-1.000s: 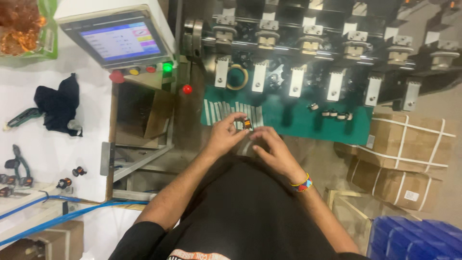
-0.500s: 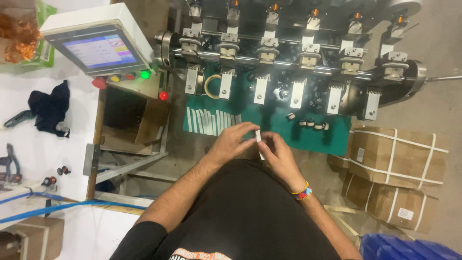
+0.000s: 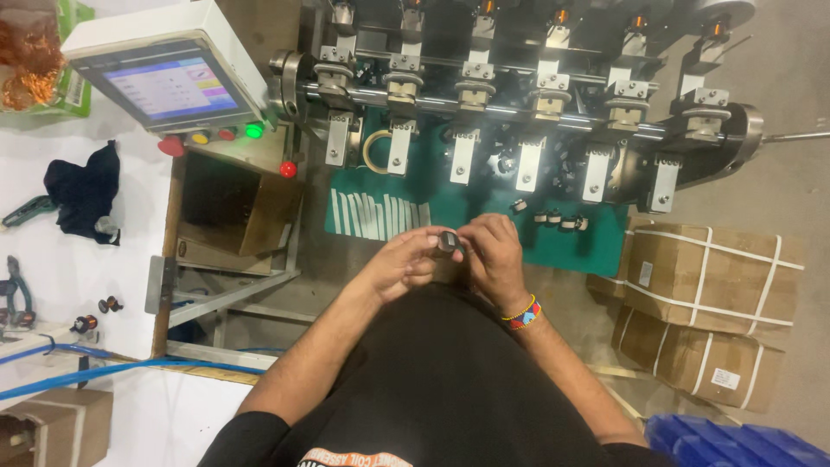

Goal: The person operates a multi-station coil winding machine, pressing control panel buttons, pulling the machine lever, and loading and removing small bobbins from the stations. They trim wire ends with scissors, apply tape to a wound coil, and place finished coils on the work surface.

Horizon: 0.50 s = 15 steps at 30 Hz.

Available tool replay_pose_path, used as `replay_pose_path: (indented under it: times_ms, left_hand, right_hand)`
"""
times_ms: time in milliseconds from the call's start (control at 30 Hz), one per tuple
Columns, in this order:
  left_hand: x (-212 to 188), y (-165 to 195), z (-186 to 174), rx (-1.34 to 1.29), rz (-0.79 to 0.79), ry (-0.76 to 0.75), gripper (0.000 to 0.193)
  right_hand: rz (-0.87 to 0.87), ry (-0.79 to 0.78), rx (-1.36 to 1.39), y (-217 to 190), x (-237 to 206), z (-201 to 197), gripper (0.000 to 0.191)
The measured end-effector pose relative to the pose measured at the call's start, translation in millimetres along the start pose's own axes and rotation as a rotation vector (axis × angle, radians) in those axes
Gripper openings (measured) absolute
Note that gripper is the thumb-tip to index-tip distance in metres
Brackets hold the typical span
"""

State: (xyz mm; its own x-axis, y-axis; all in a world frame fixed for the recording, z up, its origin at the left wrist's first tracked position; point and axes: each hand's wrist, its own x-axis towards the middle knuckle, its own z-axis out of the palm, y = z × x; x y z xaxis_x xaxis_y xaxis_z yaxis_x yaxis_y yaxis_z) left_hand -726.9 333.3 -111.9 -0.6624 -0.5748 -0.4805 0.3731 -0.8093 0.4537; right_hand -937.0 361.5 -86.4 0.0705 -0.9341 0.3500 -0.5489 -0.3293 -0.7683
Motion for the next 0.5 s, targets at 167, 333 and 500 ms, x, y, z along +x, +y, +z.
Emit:
replay_pose_path:
  times_ms: [167, 333, 500]
  left_hand:
    - [-23, 22, -17, 1.341, 0.438, 0.242, 0.041]
    - [-43, 35, -28, 1.397, 0.704, 0.216, 0.059]
    - [-62, 37, -39, 1.442, 0.726, 0.185, 0.064]
  right_hand:
    - [0.482, -0.022, 0.182, -7, 6, 21, 0.022]
    - [0.467, -0.285, 0.345, -14, 14, 42, 0.03]
    - [0.521, -0.306, 0.176, -42, 23, 71, 0.02]
